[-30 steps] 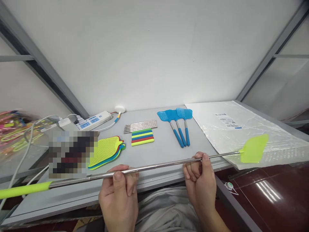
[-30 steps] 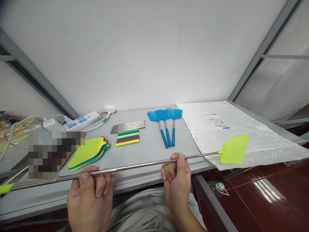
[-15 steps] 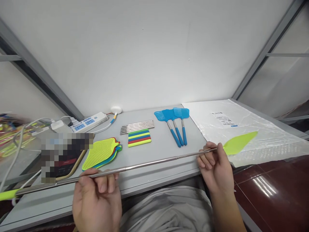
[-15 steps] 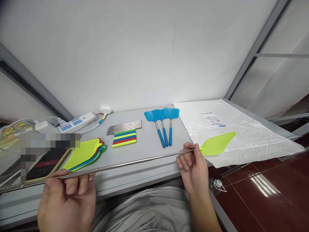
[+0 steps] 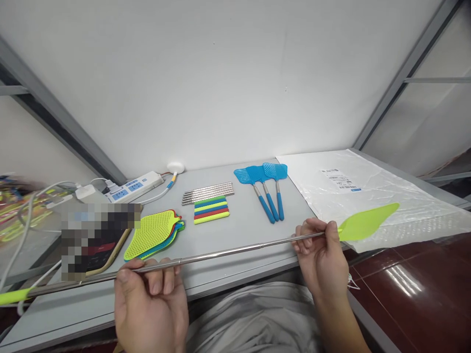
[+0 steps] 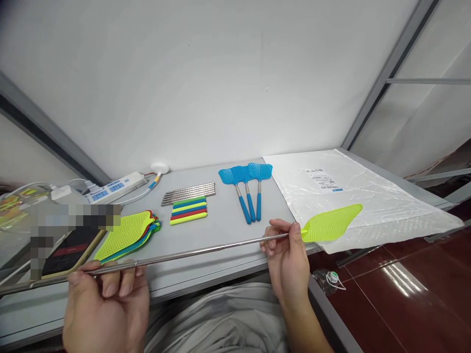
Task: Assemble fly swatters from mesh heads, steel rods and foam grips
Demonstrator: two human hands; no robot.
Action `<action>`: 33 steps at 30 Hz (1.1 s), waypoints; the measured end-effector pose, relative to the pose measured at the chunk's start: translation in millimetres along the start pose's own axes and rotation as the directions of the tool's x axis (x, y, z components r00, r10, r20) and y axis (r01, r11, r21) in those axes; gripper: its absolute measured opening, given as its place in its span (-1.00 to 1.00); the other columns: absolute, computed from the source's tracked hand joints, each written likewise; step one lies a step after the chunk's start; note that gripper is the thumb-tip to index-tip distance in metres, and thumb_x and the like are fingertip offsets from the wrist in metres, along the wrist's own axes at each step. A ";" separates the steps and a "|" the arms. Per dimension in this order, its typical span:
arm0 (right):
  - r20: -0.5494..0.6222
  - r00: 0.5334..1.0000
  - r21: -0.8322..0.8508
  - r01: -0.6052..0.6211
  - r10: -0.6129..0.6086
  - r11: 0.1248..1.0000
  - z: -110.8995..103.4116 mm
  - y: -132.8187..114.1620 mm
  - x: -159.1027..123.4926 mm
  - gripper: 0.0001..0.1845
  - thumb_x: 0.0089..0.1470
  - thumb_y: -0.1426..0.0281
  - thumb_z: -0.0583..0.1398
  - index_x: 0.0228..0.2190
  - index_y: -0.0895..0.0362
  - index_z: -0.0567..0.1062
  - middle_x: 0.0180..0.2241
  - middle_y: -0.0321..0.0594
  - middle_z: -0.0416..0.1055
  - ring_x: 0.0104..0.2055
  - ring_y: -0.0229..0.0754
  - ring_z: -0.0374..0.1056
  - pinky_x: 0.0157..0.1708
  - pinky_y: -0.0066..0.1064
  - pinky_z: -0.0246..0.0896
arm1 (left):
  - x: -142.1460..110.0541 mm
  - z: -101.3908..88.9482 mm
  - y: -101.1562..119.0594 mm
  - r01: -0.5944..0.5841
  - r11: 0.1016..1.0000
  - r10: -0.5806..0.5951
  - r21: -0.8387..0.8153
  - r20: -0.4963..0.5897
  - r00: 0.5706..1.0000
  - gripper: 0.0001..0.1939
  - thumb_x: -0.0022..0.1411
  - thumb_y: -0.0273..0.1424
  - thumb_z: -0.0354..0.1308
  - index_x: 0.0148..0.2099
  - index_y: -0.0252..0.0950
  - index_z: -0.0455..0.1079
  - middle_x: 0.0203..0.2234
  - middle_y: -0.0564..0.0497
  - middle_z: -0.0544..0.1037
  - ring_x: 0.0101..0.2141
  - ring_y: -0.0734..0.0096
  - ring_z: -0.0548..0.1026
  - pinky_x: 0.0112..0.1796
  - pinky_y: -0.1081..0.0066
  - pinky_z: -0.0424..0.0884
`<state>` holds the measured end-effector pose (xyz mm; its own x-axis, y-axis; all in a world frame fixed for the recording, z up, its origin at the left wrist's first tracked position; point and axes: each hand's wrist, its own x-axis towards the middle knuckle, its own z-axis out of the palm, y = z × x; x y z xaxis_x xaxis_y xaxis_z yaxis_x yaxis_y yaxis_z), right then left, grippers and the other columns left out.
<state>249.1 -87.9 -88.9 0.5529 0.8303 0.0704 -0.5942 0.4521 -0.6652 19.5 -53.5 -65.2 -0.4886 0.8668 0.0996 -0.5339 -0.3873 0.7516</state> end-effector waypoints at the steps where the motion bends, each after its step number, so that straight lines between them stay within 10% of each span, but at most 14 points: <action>1: -0.001 1.000 0.001 -0.003 0.003 1.000 1.1 0.5 -1.1 -0.57 0.29 0.10 0.04 -0.31 0.09 0.59 -0.63 -0.37 0.16 -0.56 -0.33 0.10 -0.49 -0.44 0.10 | -0.6 0.0 0.2 -0.012 1.000 0.012 0.001 -0.001 1.000 -0.87 0.37 -0.32 0.10 -0.26 -0.22 0.36 -0.69 0.20 0.11 -0.63 0.52 0.00 -0.41 0.48 0.33; 23: 0.021 0.997 -0.086 -0.073 0.075 0.994 25.7 29.2 -28.8 -0.56 0.21 0.03 0.10 -0.34 0.04 0.63 -0.39 -0.25 0.30 -0.41 -0.25 0.18 -0.37 -0.33 0.17 | -36.9 16.2 -15.4 0.080 0.997 -0.081 0.019 0.125 0.989 -0.87 0.37 -0.29 0.10 -0.25 -0.20 0.31 -0.70 0.22 0.13 -0.67 0.57 0.11 -0.43 0.43 0.35; 33: 0.244 0.954 -0.270 -0.107 0.176 0.957 13.6 30.7 -26.6 -0.44 0.09 -0.08 0.18 -0.04 0.02 0.58 -0.34 -0.26 0.34 -0.40 -0.27 0.19 -0.26 -0.34 0.17 | -34.9 14.0 -8.1 0.109 0.994 -0.107 -0.016 0.074 0.991 -0.84 0.40 -0.35 0.03 -0.27 -0.25 0.33 -0.73 0.24 0.12 -0.76 0.64 0.04 -0.53 0.50 0.28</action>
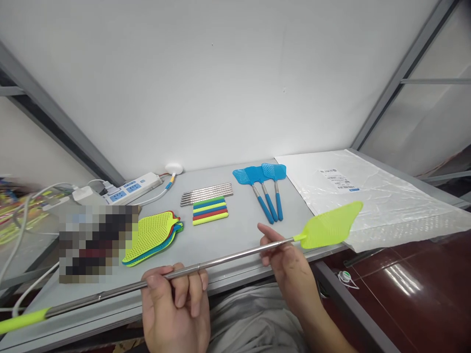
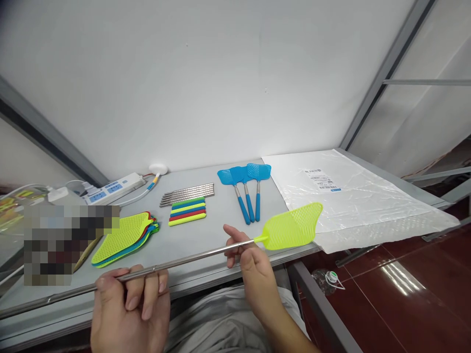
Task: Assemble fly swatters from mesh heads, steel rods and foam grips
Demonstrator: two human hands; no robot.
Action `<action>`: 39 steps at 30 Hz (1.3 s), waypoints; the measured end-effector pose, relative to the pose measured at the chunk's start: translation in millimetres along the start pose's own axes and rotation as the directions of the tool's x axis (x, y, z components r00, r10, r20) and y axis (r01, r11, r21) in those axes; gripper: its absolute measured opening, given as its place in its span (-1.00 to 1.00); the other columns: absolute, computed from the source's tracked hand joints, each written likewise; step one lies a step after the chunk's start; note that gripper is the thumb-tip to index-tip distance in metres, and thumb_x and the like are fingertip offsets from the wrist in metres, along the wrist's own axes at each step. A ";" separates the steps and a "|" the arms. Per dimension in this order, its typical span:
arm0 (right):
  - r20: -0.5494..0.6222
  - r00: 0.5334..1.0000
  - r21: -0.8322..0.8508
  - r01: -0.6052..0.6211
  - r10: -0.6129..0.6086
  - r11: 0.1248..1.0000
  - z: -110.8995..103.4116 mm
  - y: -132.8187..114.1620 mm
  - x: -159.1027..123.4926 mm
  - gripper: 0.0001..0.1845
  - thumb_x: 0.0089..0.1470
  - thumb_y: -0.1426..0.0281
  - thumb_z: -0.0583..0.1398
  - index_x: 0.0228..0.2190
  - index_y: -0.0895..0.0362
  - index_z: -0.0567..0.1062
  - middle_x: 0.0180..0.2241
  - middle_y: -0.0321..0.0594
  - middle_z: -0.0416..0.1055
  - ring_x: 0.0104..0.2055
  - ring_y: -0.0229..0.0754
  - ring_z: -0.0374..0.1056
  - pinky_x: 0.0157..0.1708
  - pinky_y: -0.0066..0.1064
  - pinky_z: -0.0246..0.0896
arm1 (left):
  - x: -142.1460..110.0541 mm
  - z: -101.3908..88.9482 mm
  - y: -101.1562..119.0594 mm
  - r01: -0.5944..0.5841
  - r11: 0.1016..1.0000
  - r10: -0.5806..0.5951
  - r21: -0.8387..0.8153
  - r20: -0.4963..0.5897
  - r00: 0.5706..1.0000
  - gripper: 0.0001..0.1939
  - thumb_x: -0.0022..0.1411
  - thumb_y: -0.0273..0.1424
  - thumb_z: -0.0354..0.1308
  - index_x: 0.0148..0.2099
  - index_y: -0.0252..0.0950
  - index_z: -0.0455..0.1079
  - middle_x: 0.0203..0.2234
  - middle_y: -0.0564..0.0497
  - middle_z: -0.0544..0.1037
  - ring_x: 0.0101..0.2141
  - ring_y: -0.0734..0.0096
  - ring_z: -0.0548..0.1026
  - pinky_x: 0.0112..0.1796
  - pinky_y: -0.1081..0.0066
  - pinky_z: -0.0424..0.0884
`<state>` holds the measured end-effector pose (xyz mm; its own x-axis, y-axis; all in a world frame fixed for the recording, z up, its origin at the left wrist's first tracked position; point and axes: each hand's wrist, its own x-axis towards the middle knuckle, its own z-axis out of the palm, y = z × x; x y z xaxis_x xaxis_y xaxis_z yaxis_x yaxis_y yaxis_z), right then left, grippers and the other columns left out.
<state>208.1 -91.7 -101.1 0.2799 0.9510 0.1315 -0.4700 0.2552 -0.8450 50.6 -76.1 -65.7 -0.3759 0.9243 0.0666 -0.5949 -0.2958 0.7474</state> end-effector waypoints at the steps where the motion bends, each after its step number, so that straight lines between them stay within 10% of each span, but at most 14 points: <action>1: 0.001 1.000 0.048 0.007 -0.007 0.999 -1.9 -0.4 2.1 -0.38 0.03 -0.12 0.21 -0.03 0.03 0.57 -0.35 -0.28 0.33 -0.42 -0.28 0.19 -0.28 -0.35 0.19 | 1.0 0.5 1.4 0.009 1.000 -0.009 -0.005 -0.014 1.000 -0.82 0.41 -0.36 0.02 -0.28 -0.26 0.34 -0.74 0.25 0.11 -0.76 0.64 0.02 -0.54 0.51 0.27; 11: -0.469 0.883 0.290 0.114 0.038 0.950 -24.6 -19.2 18.0 -0.65 0.02 0.17 0.35 -0.15 0.01 0.55 -0.21 -0.29 0.46 -0.26 -0.21 0.38 -0.29 -0.30 0.39 | 19.3 -7.6 4.9 0.123 0.992 -0.125 -0.030 -0.068 0.990 -0.85 0.35 -0.35 0.10 -0.30 -0.27 0.32 -0.75 0.25 0.11 -0.75 0.64 0.03 -0.54 0.52 0.28; 23: -0.565 0.821 0.170 0.206 -0.076 0.964 -10.7 -14.6 10.0 -0.70 0.06 0.29 0.34 -0.12 -0.04 0.52 -0.10 -0.33 0.41 -0.31 -0.30 0.38 -0.36 -0.36 0.42 | 15.4 -8.0 -2.4 0.062 0.998 -0.062 0.007 0.056 0.996 -0.83 0.40 -0.27 0.06 -0.26 -0.22 0.31 -0.73 0.24 0.10 -0.71 0.64 0.07 -0.46 0.51 0.35; 39: -0.495 0.868 0.180 0.147 -0.040 0.973 17.3 -11.8 -5.5 -0.76 0.10 0.23 0.29 -0.31 0.05 0.35 -0.56 -0.51 0.10 -0.66 -0.40 0.00 -0.74 -0.49 0.10 | -9.5 8.9 -5.2 -0.030 0.999 0.031 -0.012 0.142 0.989 -0.76 0.42 -0.20 -0.01 -0.28 -0.18 0.29 -0.76 0.25 0.08 -0.74 0.62 0.04 -0.52 0.48 0.28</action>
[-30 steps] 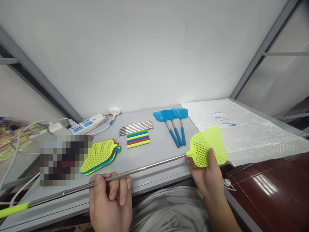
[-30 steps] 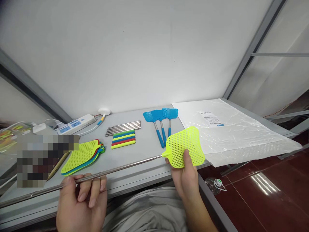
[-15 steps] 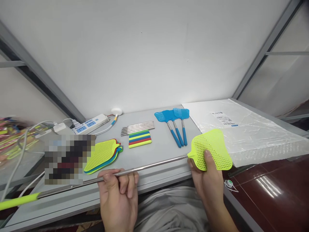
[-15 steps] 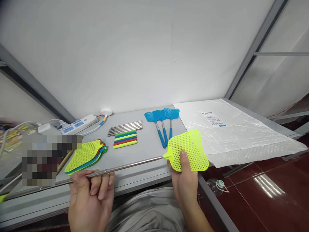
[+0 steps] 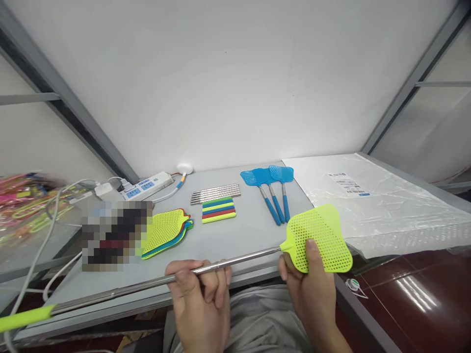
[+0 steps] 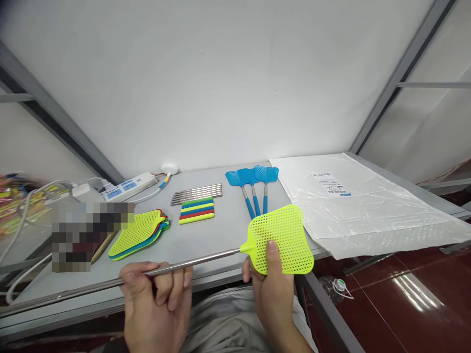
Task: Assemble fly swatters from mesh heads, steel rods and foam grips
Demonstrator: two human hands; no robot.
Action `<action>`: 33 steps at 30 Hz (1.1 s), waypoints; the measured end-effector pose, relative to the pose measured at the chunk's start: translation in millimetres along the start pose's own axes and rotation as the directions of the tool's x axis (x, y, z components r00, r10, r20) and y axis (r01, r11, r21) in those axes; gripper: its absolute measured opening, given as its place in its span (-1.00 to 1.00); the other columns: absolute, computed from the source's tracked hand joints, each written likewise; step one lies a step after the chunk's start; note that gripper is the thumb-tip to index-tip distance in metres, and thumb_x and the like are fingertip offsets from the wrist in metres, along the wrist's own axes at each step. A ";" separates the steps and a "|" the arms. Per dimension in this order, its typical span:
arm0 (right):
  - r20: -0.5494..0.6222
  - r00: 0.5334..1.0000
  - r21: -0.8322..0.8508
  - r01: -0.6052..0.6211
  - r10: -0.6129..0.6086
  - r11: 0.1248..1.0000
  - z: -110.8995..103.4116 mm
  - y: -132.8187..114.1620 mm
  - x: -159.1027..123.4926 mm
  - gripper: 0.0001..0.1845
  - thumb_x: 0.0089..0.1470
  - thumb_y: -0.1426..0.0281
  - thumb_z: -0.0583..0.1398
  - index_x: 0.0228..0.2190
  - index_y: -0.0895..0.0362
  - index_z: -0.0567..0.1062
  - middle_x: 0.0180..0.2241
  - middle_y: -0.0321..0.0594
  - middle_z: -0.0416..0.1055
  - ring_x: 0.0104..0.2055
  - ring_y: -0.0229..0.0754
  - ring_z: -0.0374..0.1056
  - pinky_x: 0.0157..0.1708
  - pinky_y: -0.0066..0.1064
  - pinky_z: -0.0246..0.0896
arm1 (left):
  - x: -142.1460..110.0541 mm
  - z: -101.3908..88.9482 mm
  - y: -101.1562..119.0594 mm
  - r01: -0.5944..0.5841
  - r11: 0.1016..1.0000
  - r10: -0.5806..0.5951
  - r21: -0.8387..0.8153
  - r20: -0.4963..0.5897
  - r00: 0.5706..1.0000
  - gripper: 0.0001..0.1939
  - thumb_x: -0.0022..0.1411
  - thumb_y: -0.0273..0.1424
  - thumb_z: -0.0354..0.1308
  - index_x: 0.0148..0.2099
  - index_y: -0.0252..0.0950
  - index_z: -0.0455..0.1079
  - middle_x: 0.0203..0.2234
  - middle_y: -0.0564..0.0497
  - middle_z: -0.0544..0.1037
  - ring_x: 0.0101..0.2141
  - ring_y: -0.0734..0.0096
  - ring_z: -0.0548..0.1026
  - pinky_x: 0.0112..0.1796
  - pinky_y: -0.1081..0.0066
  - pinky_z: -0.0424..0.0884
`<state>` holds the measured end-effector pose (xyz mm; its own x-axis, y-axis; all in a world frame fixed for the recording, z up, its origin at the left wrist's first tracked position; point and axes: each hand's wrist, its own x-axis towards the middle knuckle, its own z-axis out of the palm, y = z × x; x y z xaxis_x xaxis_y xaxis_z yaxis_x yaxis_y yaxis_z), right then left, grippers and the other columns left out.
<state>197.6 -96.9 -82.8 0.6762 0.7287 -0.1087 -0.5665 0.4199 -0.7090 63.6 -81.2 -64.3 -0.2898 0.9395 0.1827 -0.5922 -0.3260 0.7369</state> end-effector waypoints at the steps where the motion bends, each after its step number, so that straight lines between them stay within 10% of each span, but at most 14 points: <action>1: 0.004 1.000 -0.001 -0.004 0.004 1.000 0.6 1.3 -1.1 -0.74 0.10 0.22 0.29 -0.34 0.05 0.33 -0.59 -0.53 0.07 -0.67 -0.41 -0.01 -0.73 -0.49 0.10 | -2.7 1.2 -0.9 0.010 1.000 -0.010 0.000 0.018 1.000 -0.77 0.42 -0.21 -0.01 -0.28 -0.18 0.29 -0.76 0.25 0.07 -0.74 0.61 0.04 -0.53 0.47 0.27; 6: 0.033 0.999 0.019 -0.030 0.029 0.999 -1.2 1.7 2.1 -0.76 0.11 0.27 0.29 -0.37 0.06 0.31 -0.63 -0.56 0.06 -0.69 -0.43 -0.06 -0.70 -0.50 0.09 | -10.4 2.5 -3.9 -0.010 1.000 0.008 0.022 0.094 0.996 -0.80 0.37 -0.17 0.06 -0.25 -0.15 0.31 -0.75 0.26 0.07 -0.72 0.61 0.07 -0.51 0.44 0.28; 13: 0.074 0.994 -0.067 0.088 -0.083 0.994 -13.9 -13.3 25.5 -0.80 0.09 0.34 0.30 -0.27 0.08 0.39 -0.55 -0.48 0.22 -0.67 -0.41 0.02 -0.66 -0.46 0.14 | 7.3 -15.4 -12.1 0.299 0.953 -0.300 0.055 0.021 0.954 -0.71 0.31 -0.13 0.15 -0.24 -0.26 0.39 -0.68 0.20 0.15 -0.62 0.61 0.17 -0.41 0.47 0.30; 27: 0.018 0.983 -0.017 0.184 -0.184 0.983 -41.7 -45.5 66.9 -0.86 0.01 0.56 0.13 -0.42 0.08 0.32 -0.56 -0.46 0.11 -0.69 -0.38 -0.14 -0.68 -0.44 0.03 | 61.7 -61.9 44.0 -0.073 0.995 0.053 -0.070 -0.250 0.967 -0.67 0.35 -0.17 0.06 -0.31 -0.31 0.45 -0.72 0.18 0.14 -0.67 0.58 0.09 -0.53 0.55 0.29; 33: 0.035 0.980 -0.032 0.198 -0.197 0.980 -46.6 -48.3 73.9 -0.86 -0.01 0.56 0.07 -0.45 0.08 0.34 -0.59 -0.43 0.08 -0.71 -0.35 -0.20 -0.72 -0.42 -0.04 | 76.5 -74.4 47.7 -0.197 0.980 0.186 -0.021 -0.246 0.951 -0.71 0.28 -0.21 0.16 -0.42 -0.29 0.44 -0.50 0.06 0.42 -0.46 0.52 0.36 -0.44 0.55 0.36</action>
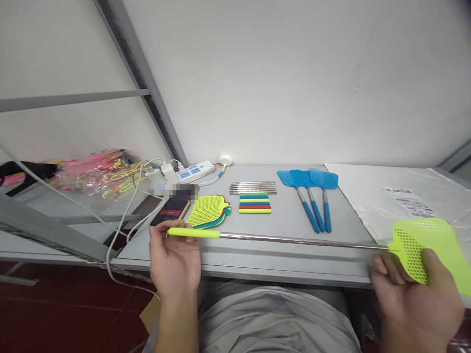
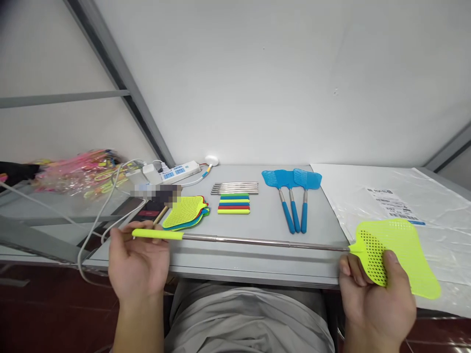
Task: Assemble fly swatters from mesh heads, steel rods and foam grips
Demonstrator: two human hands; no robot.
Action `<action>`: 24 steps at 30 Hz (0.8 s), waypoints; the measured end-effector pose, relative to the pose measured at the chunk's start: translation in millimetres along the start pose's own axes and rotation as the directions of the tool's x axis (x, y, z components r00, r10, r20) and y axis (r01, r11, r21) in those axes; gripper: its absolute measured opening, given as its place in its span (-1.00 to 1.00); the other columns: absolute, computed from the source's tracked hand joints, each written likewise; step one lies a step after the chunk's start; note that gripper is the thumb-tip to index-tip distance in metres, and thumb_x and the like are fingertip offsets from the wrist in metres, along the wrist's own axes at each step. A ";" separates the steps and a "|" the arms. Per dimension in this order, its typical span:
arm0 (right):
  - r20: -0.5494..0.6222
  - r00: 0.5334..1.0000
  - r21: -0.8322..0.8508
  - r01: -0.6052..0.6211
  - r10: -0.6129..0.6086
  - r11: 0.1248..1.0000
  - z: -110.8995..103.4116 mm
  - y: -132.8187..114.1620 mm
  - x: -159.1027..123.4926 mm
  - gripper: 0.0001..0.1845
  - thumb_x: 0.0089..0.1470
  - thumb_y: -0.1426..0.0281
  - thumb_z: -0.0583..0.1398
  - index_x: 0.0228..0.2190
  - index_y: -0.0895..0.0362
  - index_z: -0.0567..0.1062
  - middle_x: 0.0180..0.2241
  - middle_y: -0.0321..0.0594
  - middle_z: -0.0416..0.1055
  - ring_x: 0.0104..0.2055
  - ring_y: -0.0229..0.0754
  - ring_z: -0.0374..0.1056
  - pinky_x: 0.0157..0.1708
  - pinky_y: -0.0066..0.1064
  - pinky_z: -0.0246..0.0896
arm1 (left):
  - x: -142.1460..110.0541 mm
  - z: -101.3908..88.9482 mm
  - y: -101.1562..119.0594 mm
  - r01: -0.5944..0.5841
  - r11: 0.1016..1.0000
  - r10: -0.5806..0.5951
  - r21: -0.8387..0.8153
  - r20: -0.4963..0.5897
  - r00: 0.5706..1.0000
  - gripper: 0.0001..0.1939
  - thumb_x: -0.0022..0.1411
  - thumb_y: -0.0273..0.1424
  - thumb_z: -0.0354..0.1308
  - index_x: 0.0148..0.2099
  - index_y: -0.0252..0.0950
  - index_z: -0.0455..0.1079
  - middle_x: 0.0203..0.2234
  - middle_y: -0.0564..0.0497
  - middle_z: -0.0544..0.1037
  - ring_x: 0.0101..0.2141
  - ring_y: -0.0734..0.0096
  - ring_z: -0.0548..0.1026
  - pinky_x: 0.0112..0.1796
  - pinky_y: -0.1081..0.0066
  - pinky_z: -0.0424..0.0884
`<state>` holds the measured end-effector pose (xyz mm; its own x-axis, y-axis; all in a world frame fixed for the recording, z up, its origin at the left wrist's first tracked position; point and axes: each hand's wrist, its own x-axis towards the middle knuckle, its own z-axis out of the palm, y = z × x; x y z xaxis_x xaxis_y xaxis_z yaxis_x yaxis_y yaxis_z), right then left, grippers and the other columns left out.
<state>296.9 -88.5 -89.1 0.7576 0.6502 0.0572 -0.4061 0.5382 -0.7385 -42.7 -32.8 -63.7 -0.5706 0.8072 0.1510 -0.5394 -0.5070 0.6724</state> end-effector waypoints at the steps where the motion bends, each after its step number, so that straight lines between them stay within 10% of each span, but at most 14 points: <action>1: 0.001 1.000 -0.003 0.000 0.000 1.000 -0.8 0.0 0.6 -0.87 -0.01 0.55 0.08 -0.46 0.08 0.33 -0.59 -0.44 0.07 -0.71 -0.35 -0.20 -0.72 -0.43 -0.05 | 1.9 -1.3 -0.3 -0.009 0.999 0.008 0.041 0.034 0.999 -0.70 0.26 -0.21 0.17 -0.43 -0.29 0.45 -0.48 0.04 0.43 -0.41 0.48 0.40 -0.39 0.52 0.39; 15: -0.129 0.992 0.037 -0.005 0.010 0.999 -2.5 4.1 4.5 -0.73 0.10 0.41 0.06 -0.62 0.01 0.30 -0.77 -0.43 -0.10 -0.70 -0.31 -0.24 -0.72 -0.40 -0.07 | 7.0 -36.7 15.8 -0.119 0.663 -0.180 0.739 0.312 0.933 -0.53 0.16 -0.02 0.21 -0.41 -0.36 0.62 -0.51 -0.13 0.61 -0.42 0.17 0.53 -0.29 0.31 0.39; 24: -0.158 0.987 0.004 0.018 -0.017 1.000 21.4 15.5 -17.8 -0.62 0.22 0.32 0.06 -0.62 0.09 0.20 -0.76 -0.47 -0.03 -0.67 -0.34 -0.10 -0.63 -0.48 0.03 | -16.5 -14.2 1.2 -0.101 0.771 -0.162 0.629 0.347 0.924 -0.44 0.24 0.04 0.07 -0.33 -0.36 0.63 -0.41 -0.19 0.65 -0.27 0.03 0.59 -0.10 0.19 0.41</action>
<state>266.2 -80.3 -87.3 0.8356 0.5481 -0.0370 -0.3945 0.5518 -0.7348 -42.7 -51.0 -75.6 -0.2248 0.9327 0.2821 0.0320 -0.2823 0.9588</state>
